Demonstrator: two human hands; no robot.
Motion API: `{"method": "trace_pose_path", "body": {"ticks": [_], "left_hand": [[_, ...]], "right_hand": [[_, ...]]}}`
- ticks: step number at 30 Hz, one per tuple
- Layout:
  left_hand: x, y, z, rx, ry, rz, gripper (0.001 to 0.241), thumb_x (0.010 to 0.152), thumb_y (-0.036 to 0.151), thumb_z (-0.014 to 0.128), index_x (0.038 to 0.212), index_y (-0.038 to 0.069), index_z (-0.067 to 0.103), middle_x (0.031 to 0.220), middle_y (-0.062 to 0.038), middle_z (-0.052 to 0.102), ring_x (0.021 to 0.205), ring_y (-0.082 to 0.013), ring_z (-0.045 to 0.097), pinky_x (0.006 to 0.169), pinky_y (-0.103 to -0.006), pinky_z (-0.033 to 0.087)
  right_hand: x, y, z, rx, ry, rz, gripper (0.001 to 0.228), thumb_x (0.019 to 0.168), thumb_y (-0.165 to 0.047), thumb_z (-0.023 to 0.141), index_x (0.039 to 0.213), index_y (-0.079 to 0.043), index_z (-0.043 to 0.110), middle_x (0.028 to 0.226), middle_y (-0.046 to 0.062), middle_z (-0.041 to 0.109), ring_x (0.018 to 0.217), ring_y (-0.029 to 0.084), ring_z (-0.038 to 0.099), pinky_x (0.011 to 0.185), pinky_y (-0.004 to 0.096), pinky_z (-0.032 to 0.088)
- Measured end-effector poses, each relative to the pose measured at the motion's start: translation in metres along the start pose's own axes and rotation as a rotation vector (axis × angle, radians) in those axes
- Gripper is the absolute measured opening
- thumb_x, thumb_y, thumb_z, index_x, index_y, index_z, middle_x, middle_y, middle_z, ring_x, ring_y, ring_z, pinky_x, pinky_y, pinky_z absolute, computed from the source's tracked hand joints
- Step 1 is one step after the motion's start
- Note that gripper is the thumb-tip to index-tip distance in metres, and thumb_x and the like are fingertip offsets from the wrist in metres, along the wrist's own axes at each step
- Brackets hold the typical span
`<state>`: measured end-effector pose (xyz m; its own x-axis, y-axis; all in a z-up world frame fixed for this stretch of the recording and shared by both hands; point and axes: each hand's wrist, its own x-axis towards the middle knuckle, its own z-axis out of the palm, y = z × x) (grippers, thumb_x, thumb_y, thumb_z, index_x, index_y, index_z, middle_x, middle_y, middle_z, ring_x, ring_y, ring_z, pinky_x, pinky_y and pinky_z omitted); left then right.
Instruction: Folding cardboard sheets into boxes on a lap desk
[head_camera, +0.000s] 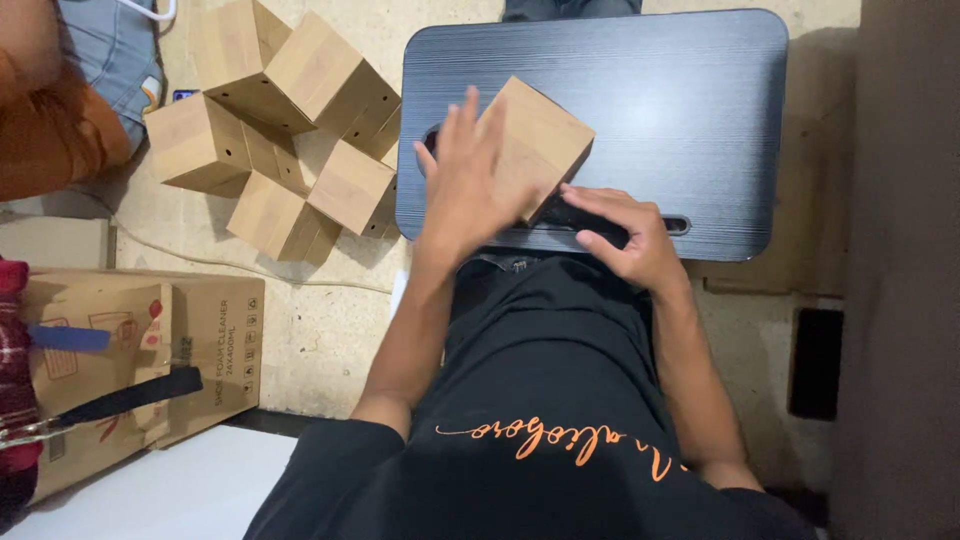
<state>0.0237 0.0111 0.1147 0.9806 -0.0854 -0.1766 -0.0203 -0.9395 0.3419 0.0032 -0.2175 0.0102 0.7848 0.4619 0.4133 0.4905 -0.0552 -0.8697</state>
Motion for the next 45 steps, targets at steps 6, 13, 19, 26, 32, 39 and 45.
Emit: {"method": "trace_pose_path", "body": {"ticks": [6, 13, 19, 26, 32, 39, 45], "left_hand": [[-0.002, -0.009, 0.047, -0.033, 0.150, 0.037, 0.120, 0.078, 0.053, 0.092, 0.162, 0.030, 0.010, 0.166, -0.021, 0.011, 0.151, -0.0436, 0.014, 0.113, -0.0738, 0.022], [-0.013, -0.034, 0.011, 0.022, -0.024, -0.059, 0.124, 0.081, 0.039, 0.085, 0.161, 0.027, -0.008, 0.167, -0.028, 0.001, 0.151, -0.0529, 0.004, 0.112, -0.0770, 0.001], [-0.049, -0.070, -0.042, 0.090, -0.159, -0.134, 0.132, 0.064, 0.019, 0.094, 0.160, 0.028, 0.004, 0.155, -0.026, 0.023, 0.140, -0.0463, 0.025, 0.107, -0.0798, 0.013], [-0.084, -0.149, -0.076, -0.046, 0.065, -0.346, 0.133, 0.055, 0.027, 0.102, 0.159, 0.020, 0.019, 0.155, -0.015, 0.028, 0.140, -0.0350, 0.029, 0.113, -0.0608, 0.022], [-0.072, -0.224, -0.050, -0.183, 0.130, -0.256, 0.122, 0.061, 0.025, 0.098, 0.157, 0.023, 0.022, 0.159, -0.013, 0.027, 0.147, -0.0345, 0.026, 0.117, -0.0605, 0.014], [-0.051, -0.253, -0.023, -0.239, 0.128, -0.256, 0.117, 0.066, 0.027, 0.095, 0.157, 0.026, 0.022, 0.153, -0.012, 0.027, 0.145, -0.0325, 0.022, 0.112, -0.0612, 0.022], [-0.046, -0.255, -0.016, -0.213, 0.141, -0.266, 0.120, 0.065, 0.028, 0.096, 0.157, 0.023, 0.020, 0.152, -0.013, 0.027, 0.144, -0.0352, 0.022, 0.110, -0.0626, 0.022]], "right_hand": [[0.000, -0.008, 0.001, -0.002, 0.040, 0.066, 0.037, 0.101, -0.019, 0.062, 0.132, 0.000, 0.063, 0.131, 0.018, 0.068, 0.125, 0.029, 0.066, 0.111, 0.041, 0.049], [0.000, -0.008, 0.002, 0.043, 0.049, 0.086, 0.039, 0.104, -0.024, 0.057, 0.133, 0.003, 0.061, 0.127, 0.021, 0.069, 0.122, 0.030, 0.067, 0.110, 0.039, 0.052], [0.000, -0.005, 0.008, 0.090, 0.067, 0.124, 0.038, 0.104, -0.021, 0.057, 0.133, 0.004, 0.060, 0.128, 0.022, 0.067, 0.122, 0.032, 0.067, 0.111, 0.040, 0.053], [0.000, -0.004, 0.014, 0.065, 0.068, 0.185, 0.035, 0.104, -0.013, 0.057, 0.134, 0.005, 0.060, 0.127, 0.022, 0.068, 0.120, 0.030, 0.068, 0.109, 0.038, 0.053], [-0.001, -0.002, 0.016, 0.070, 0.062, 0.196, 0.035, 0.105, -0.012, 0.055, 0.135, 0.006, 0.059, 0.127, 0.023, 0.067, 0.119, 0.030, 0.068, 0.109, 0.038, 0.053], [0.004, -0.012, 0.019, 0.005, 0.082, 0.213, 0.031, 0.105, -0.009, 0.056, 0.132, 0.004, 0.062, 0.125, 0.020, 0.069, 0.116, 0.029, 0.069, 0.107, 0.037, 0.054], [0.002, -0.003, 0.020, -0.024, 0.060, 0.207, 0.032, 0.105, -0.011, 0.056, 0.133, 0.004, 0.062, 0.125, 0.020, 0.069, 0.116, 0.027, 0.069, 0.107, 0.036, 0.053]]}}
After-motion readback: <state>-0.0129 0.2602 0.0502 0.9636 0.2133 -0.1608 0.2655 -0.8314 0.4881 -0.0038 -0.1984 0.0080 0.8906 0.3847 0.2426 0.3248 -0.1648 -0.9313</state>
